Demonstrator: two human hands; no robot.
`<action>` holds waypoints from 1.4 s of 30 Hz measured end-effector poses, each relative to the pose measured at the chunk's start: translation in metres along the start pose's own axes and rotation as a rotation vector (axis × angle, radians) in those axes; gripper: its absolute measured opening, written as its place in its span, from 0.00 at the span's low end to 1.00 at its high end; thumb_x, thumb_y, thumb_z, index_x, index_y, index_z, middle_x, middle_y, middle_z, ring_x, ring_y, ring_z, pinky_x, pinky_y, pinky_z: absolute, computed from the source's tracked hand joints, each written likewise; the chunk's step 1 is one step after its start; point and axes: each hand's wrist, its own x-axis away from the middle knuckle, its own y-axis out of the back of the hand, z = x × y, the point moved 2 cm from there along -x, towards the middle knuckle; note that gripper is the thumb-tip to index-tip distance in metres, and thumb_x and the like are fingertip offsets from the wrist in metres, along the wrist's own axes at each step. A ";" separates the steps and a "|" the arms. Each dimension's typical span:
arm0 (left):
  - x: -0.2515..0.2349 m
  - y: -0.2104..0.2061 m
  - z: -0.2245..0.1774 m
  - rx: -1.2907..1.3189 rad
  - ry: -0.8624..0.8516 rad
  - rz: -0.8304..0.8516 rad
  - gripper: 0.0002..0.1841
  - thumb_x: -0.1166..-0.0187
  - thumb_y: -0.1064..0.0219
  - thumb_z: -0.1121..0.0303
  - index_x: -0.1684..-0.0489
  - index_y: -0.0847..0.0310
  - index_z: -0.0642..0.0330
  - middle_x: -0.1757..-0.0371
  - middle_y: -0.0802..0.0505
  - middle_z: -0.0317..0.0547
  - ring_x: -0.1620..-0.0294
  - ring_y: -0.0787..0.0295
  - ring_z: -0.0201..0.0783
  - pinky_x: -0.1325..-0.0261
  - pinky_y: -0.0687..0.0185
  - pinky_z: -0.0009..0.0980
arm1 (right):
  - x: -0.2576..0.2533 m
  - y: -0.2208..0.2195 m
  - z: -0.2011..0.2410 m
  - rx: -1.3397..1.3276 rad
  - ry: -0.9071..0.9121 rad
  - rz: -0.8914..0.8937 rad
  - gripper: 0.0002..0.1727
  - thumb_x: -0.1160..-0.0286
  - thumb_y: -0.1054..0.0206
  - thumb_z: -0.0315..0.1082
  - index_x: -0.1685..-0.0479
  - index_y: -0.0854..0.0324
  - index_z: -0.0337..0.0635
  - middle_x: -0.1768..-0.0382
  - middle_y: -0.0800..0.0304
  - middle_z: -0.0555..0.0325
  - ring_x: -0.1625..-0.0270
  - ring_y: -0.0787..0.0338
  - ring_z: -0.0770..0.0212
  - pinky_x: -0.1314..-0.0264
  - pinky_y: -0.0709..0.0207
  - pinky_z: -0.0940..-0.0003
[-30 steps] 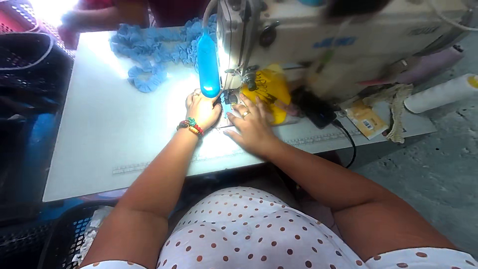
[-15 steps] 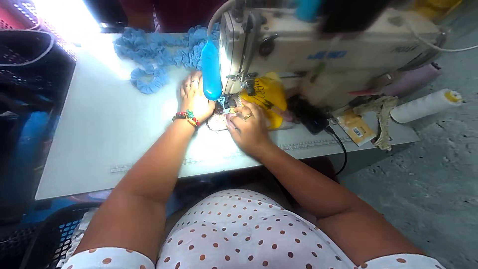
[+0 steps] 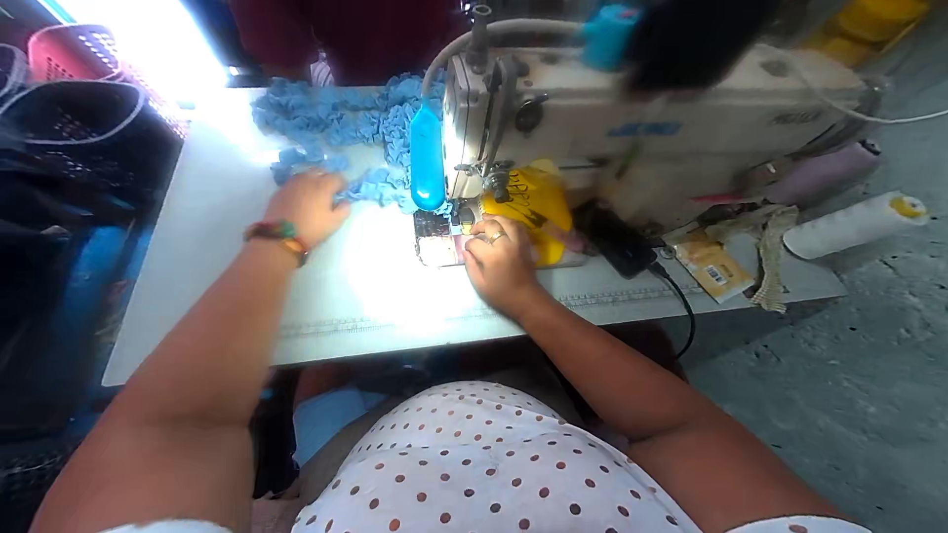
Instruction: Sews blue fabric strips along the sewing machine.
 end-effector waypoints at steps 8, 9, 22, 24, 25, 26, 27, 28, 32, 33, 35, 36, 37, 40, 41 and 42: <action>0.152 0.004 0.026 0.278 0.209 -0.229 0.28 0.23 0.26 0.64 0.24 0.25 0.64 0.23 0.24 0.71 0.21 0.30 0.69 0.22 0.34 0.65 | -0.003 0.004 0.003 -0.046 0.007 0.010 0.14 0.18 0.40 0.37 0.57 0.07 0.43 0.41 0.09 0.48 0.27 0.18 0.42 0.23 0.31 0.40; 0.169 -0.001 0.024 0.288 0.214 -0.287 0.31 0.23 0.27 0.63 0.20 0.28 0.63 0.19 0.28 0.69 0.18 0.32 0.66 0.21 0.34 0.63 | -0.001 0.005 0.003 -0.047 0.014 -0.005 0.14 0.18 0.40 0.37 0.56 0.07 0.43 0.41 0.09 0.47 0.28 0.17 0.42 0.23 0.30 0.40; 0.342 -0.146 0.017 0.594 0.618 0.058 0.27 0.24 0.27 0.60 0.28 0.21 0.65 0.28 0.17 0.67 0.22 0.25 0.62 0.18 0.34 0.58 | 0.074 0.018 0.064 -0.486 0.262 -0.147 0.09 0.24 0.33 0.30 0.56 0.06 0.43 0.47 0.09 0.50 0.35 0.14 0.52 0.31 0.21 0.55; 0.334 -0.142 0.027 0.637 0.626 0.136 0.25 0.25 0.25 0.60 0.35 0.19 0.69 0.34 0.14 0.68 0.30 0.19 0.60 0.24 0.28 0.57 | 0.082 0.014 0.074 -0.531 0.271 -0.109 0.09 0.23 0.34 0.31 0.56 0.06 0.44 0.47 0.09 0.51 0.35 0.14 0.54 0.31 0.20 0.56; 0.330 -0.139 0.032 0.668 0.616 0.165 0.24 0.24 0.25 0.61 0.37 0.19 0.69 0.35 0.14 0.67 0.32 0.18 0.57 0.26 0.26 0.55 | 0.086 0.013 0.077 -0.539 0.277 -0.087 0.09 0.22 0.34 0.31 0.56 0.06 0.45 0.48 0.09 0.52 0.35 0.14 0.54 0.31 0.20 0.57; 0.327 -0.136 0.036 0.687 0.602 0.181 0.22 0.24 0.26 0.62 0.39 0.19 0.69 0.37 0.14 0.65 0.35 0.16 0.54 0.29 0.24 0.53 | 0.088 0.013 0.079 -0.539 0.283 -0.069 0.10 0.22 0.34 0.32 0.55 0.06 0.45 0.48 0.08 0.53 0.35 0.14 0.55 0.31 0.20 0.58; 0.323 -0.133 0.038 0.691 0.591 0.185 0.20 0.24 0.27 0.63 0.42 0.18 0.69 0.42 0.12 0.62 0.41 0.15 0.51 0.33 0.22 0.51 | 0.091 0.014 0.079 -0.536 0.285 -0.054 0.10 0.21 0.34 0.32 0.55 0.05 0.46 0.48 0.07 0.53 0.35 0.14 0.55 0.31 0.20 0.58; 0.320 -0.129 0.039 0.679 0.585 0.191 0.17 0.23 0.27 0.64 0.44 0.17 0.68 0.46 0.11 0.60 0.45 0.14 0.49 0.37 0.21 0.50 | 0.093 0.014 0.078 -0.530 0.283 -0.040 0.10 0.21 0.34 0.32 0.55 0.05 0.46 0.48 0.07 0.53 0.35 0.13 0.55 0.31 0.20 0.58; 0.311 -0.118 0.035 0.448 0.491 0.234 0.19 0.15 0.33 0.61 0.49 0.14 0.74 0.49 0.09 0.69 0.42 0.12 0.63 0.32 0.24 0.63 | 0.094 0.019 0.074 -0.491 0.270 -0.020 0.10 0.21 0.35 0.32 0.55 0.05 0.45 0.48 0.08 0.53 0.37 0.14 0.55 0.32 0.20 0.59; 0.309 -0.118 0.033 0.382 0.466 0.261 0.20 0.13 0.37 0.60 0.48 0.15 0.75 0.47 0.10 0.71 0.40 0.13 0.66 0.30 0.26 0.65 | 0.093 0.019 0.074 -0.481 0.274 -0.020 0.10 0.22 0.35 0.31 0.55 0.05 0.45 0.48 0.08 0.52 0.37 0.14 0.54 0.32 0.20 0.59; 0.308 -0.121 0.027 0.313 0.440 0.295 0.24 0.07 0.46 0.58 0.46 0.17 0.77 0.45 0.11 0.74 0.37 0.14 0.69 0.30 0.27 0.66 | 0.092 0.018 0.076 -0.466 0.286 -0.002 0.10 0.22 0.35 0.31 0.56 0.06 0.44 0.49 0.08 0.52 0.37 0.13 0.53 0.32 0.20 0.59; 0.310 -0.124 0.026 0.329 0.439 0.287 0.25 0.06 0.49 0.57 0.44 0.17 0.77 0.44 0.11 0.74 0.35 0.15 0.69 0.29 0.28 0.66 | 0.092 0.016 0.078 -0.465 0.294 0.014 0.10 0.22 0.35 0.32 0.55 0.06 0.44 0.49 0.08 0.52 0.37 0.13 0.53 0.32 0.20 0.58; 0.313 -0.127 0.027 0.379 0.442 0.263 0.26 0.06 0.51 0.57 0.43 0.17 0.77 0.43 0.11 0.73 0.34 0.15 0.68 0.28 0.28 0.65 | 0.092 0.014 0.079 -0.465 0.299 0.033 0.10 0.22 0.35 0.32 0.55 0.06 0.45 0.49 0.08 0.53 0.37 0.14 0.53 0.32 0.20 0.57; 0.323 -0.134 0.031 0.582 0.469 0.171 0.21 0.13 0.37 0.58 0.45 0.16 0.73 0.44 0.11 0.68 0.38 0.14 0.61 0.30 0.25 0.60 | 0.092 0.011 0.080 -0.472 0.307 0.051 0.10 0.22 0.35 0.33 0.56 0.05 0.45 0.49 0.07 0.53 0.36 0.13 0.52 0.33 0.21 0.53; 0.325 -0.133 0.031 0.614 0.492 0.144 0.18 0.18 0.30 0.61 0.48 0.16 0.72 0.46 0.10 0.66 0.40 0.13 0.59 0.32 0.23 0.60 | 0.092 0.011 0.079 -0.471 0.307 0.052 0.10 0.22 0.35 0.32 0.56 0.06 0.45 0.49 0.07 0.53 0.36 0.13 0.52 0.32 0.21 0.52; 0.327 -0.131 0.029 0.615 0.514 0.110 0.16 0.22 0.26 0.64 0.51 0.15 0.72 0.49 0.09 0.66 0.44 0.12 0.59 0.35 0.22 0.60 | 0.092 0.012 0.079 -0.471 0.308 0.054 0.10 0.22 0.35 0.32 0.56 0.06 0.44 0.49 0.07 0.52 0.36 0.13 0.51 0.32 0.21 0.51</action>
